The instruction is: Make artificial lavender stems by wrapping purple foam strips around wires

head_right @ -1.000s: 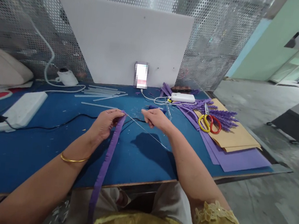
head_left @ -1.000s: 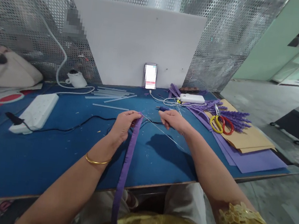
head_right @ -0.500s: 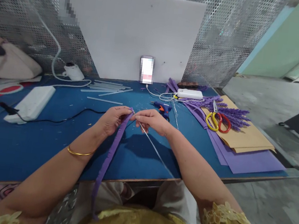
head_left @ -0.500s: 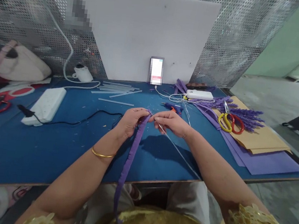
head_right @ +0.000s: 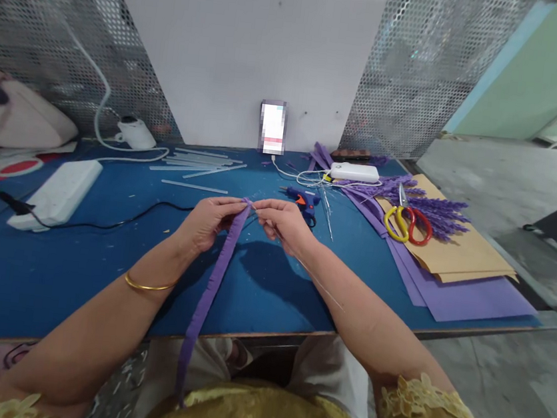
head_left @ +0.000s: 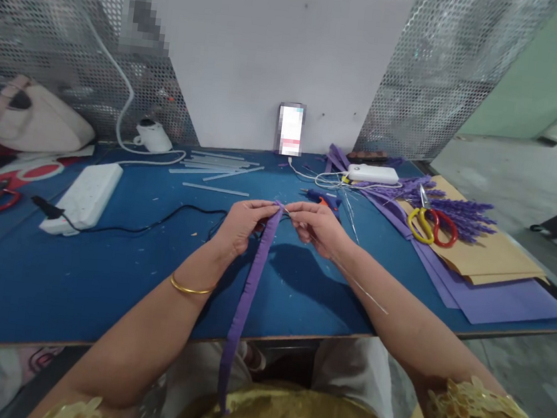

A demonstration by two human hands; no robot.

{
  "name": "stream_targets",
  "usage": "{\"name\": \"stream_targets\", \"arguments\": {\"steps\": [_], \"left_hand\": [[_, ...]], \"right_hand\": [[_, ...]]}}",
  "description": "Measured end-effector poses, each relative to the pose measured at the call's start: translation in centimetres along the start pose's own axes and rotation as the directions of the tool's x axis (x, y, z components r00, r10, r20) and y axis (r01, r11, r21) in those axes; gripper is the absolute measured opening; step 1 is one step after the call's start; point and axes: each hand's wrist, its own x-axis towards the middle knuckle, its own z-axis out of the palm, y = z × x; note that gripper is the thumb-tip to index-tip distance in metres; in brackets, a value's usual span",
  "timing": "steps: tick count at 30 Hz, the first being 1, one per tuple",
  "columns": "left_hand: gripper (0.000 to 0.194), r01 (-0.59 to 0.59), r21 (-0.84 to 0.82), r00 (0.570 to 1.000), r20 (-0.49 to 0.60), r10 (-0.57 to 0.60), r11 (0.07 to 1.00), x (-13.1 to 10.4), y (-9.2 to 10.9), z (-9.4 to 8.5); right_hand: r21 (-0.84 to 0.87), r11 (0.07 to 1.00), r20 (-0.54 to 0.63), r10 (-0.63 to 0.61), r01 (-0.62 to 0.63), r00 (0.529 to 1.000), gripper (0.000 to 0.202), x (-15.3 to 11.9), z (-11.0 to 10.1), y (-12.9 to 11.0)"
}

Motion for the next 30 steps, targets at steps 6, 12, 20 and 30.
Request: {"name": "stream_targets", "arguments": {"steps": [6,12,20,30], "left_hand": [[0.027,0.014,-0.016,1.000,0.008,-0.014,1.000,-0.30,0.25,0.11],[0.021,-0.025,-0.011,0.998,-0.051,0.024,1.000,-0.27,0.13,0.25],[0.022,-0.040,-0.030,0.999,-0.025,0.039,0.999,-0.08,-0.04,0.29],[0.022,-0.085,-0.052,0.996,0.000,0.085,0.995,0.09,-0.15,0.35]], "right_hand": [[0.017,1.000,-0.036,0.018,-0.018,0.999,0.021,-0.16,0.18,-0.28],[-0.057,0.998,-0.033,-0.022,0.020,0.999,0.021,-0.16,0.33,0.17],[0.179,0.966,0.012,0.188,-0.188,0.982,0.020,0.10,0.09,0.09],[0.221,0.967,0.016,0.128,-0.128,0.992,0.021,-0.18,0.45,0.31]]}}
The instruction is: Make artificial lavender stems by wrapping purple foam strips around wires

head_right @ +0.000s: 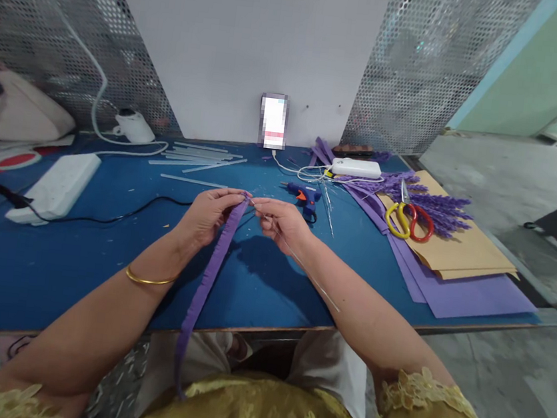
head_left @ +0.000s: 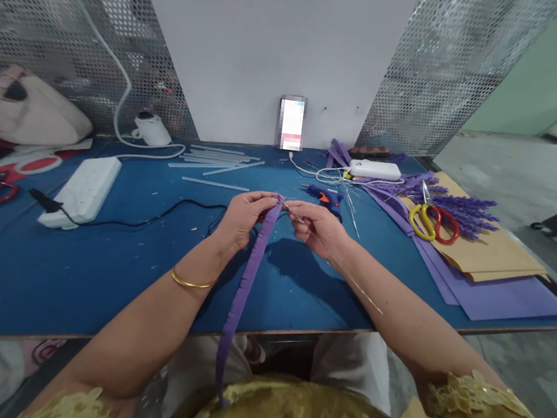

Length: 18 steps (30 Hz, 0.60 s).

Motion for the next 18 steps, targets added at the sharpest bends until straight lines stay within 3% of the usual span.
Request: {"name": "stream_targets", "arguments": {"steps": [9,18], "left_hand": [[0.026,-0.034,-0.022,0.998,0.051,0.035,0.999,0.14,0.44,-0.38],[0.026,-0.005,0.015,0.999,0.041,0.004,1.000,-0.01,0.05,-0.19]], "right_hand": [[0.169,0.983,0.135,0.055,-0.077,0.989,0.017,-0.09,0.09,0.16],[0.058,0.998,0.010,-0.033,0.032,0.999,0.022,0.13,0.35,0.77]]}}
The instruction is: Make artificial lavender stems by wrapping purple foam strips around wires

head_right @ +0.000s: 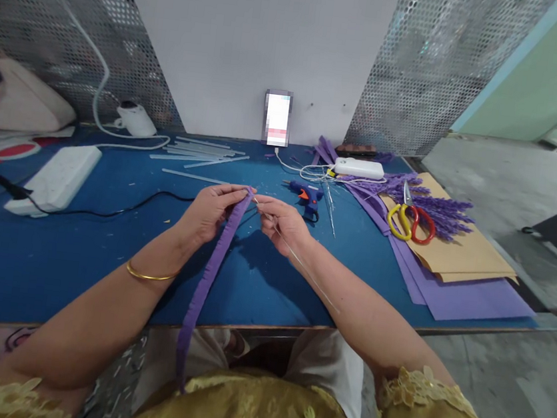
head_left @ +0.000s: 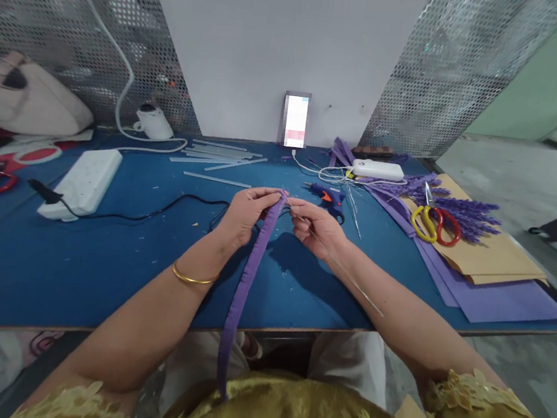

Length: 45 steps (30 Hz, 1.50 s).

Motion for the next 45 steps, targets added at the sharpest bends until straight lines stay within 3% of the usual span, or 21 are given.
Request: {"name": "stream_targets", "arguments": {"steps": [4,8,14,17,20,25,27,31,34,41,45], "left_hand": [[0.027,0.070,-0.053,0.998,0.006,-0.070,0.996,-0.1,0.1,0.1],[0.027,0.152,-0.056,0.986,-0.059,-0.155,0.987,-0.3,0.2,0.1],[0.024,0.117,0.013,0.992,-0.046,-0.117,0.993,-0.4,0.0,0.0],[0.024,0.105,0.013,0.993,-0.055,-0.104,0.994,-0.5,-0.1,0.2],[0.023,0.112,0.020,0.990,-0.083,-0.110,0.993,-0.5,0.1,0.4],[0.018,0.124,0.070,0.988,-0.096,-0.117,0.990,-0.4,0.1,0.4],[0.016,0.108,0.084,0.990,-0.101,-0.100,0.991,-0.3,0.0,0.3],[0.017,0.105,0.049,0.991,-0.092,-0.100,0.993,-0.1,0.1,0.2],[0.020,0.183,-0.024,0.978,-0.095,-0.185,0.983,0.0,0.5,0.1],[0.020,0.273,-0.038,0.958,-0.082,-0.275,0.961,-0.1,1.1,0.1],[0.019,0.248,0.013,0.964,-0.107,-0.245,0.969,-0.5,1.4,0.2]], "right_hand": [[-0.056,0.998,-0.055,-0.032,0.029,0.998,0.024,0.0,-0.1,-0.1],[-0.162,0.981,-0.098,-0.126,0.109,0.987,0.022,0.2,-0.3,0.0],[-0.377,0.893,-0.142,-0.319,0.247,0.937,0.019,0.2,-0.1,0.2],[-0.525,0.800,-0.120,-0.406,0.290,0.906,0.021,0.3,-0.3,0.4],[-0.677,0.647,-0.048,-0.513,0.350,0.857,0.022,0.6,-0.7,0.7],[-0.770,0.473,0.072,-0.604,0.429,0.794,0.024,0.8,-1.1,1.2],[-0.755,0.495,0.081,-0.582,0.431,0.809,0.022,0.7,-0.9,1.1],[-0.540,0.786,0.033,-0.337,0.301,0.941,0.024,0.2,-0.6,0.4],[-0.349,0.918,0.040,-0.184,0.186,0.982,0.032,0.1,-0.5,0.0],[-0.364,0.855,0.104,-0.356,0.369,0.928,0.029,0.2,-0.2,0.4],[-0.459,0.787,0.111,-0.409,0.412,0.906,0.027,0.3,-0.4,0.7]]}}
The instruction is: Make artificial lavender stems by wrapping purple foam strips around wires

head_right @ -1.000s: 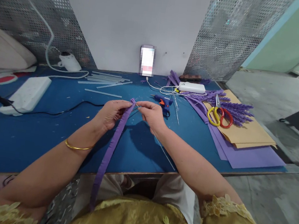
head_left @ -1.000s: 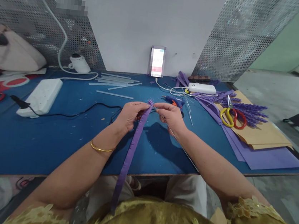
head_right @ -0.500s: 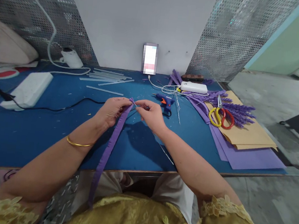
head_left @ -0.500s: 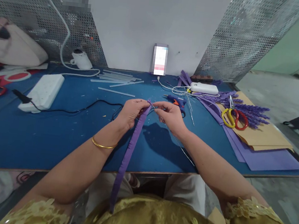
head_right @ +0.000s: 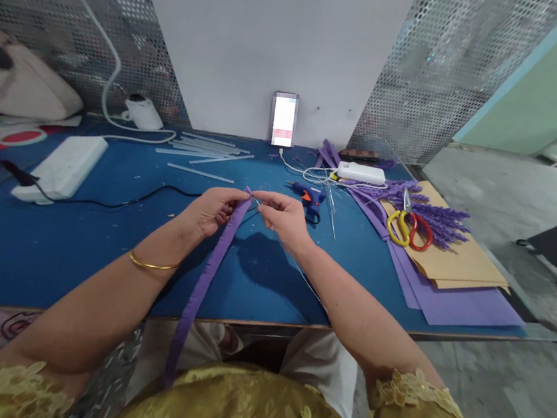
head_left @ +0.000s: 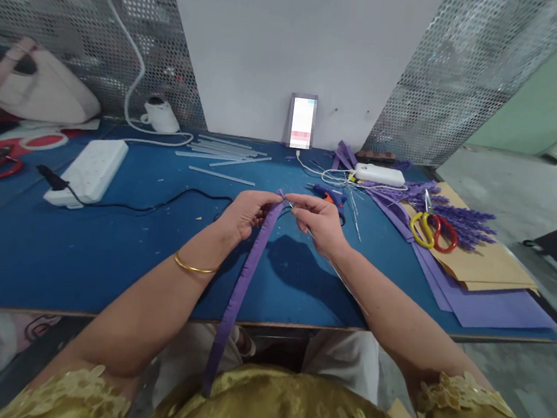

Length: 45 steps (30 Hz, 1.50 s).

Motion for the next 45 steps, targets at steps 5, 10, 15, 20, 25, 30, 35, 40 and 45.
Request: {"name": "stream_targets", "arguments": {"steps": [5,10,15,20,25,30,35,40,45], "left_hand": [[0.016,-0.102,0.050,0.995,0.012,0.102,0.993,0.3,-0.4,-0.4],[0.013,-0.126,0.055,0.992,0.003,0.126,0.990,0.5,-0.6,-0.4],[0.012,-0.157,0.055,0.988,0.023,0.156,0.986,0.3,-0.5,-0.2],[0.016,-0.177,0.067,0.984,0.022,0.176,0.982,0.6,-0.7,-0.2],[0.021,-0.234,0.105,0.972,0.028,0.232,0.967,0.8,-0.8,-0.4],[0.024,-0.372,0.152,0.928,0.061,0.367,0.915,1.0,-1.2,-0.3],[0.021,-0.288,0.075,0.956,0.081,0.282,0.955,0.9,-1.2,-0.1],[0.022,-0.212,-0.003,0.975,0.066,0.212,0.977,0.5,-0.8,-0.1],[0.028,-0.250,0.057,0.967,0.061,0.247,0.967,0.6,-1.1,-0.2]], "right_hand": [[-0.246,0.956,0.038,-0.158,0.162,0.987,0.029,0.1,-0.4,0.4],[-0.508,0.754,0.149,-0.398,0.416,0.905,0.034,-0.2,-0.6,0.5],[-0.611,0.639,0.194,-0.452,0.467,0.871,0.032,-0.4,-0.5,0.3],[-0.520,0.804,0.113,-0.270,0.289,0.956,0.028,-0.3,-0.4,0.0],[-0.239,0.970,0.007,-0.030,0.030,1.000,0.029,0.0,-0.4,-0.1],[-0.069,0.992,-0.007,0.109,-0.109,0.994,0.032,0.4,-0.5,-0.2],[-0.010,0.991,-0.011,0.136,-0.136,0.991,0.030,0.6,-0.7,-0.1],[-0.019,0.989,-0.004,0.147,-0.147,0.989,0.030,0.8,-0.8,-0.1],[-0.054,0.987,-0.016,0.150,-0.151,0.989,0.028,0.6,-0.7,-0.2]]}}
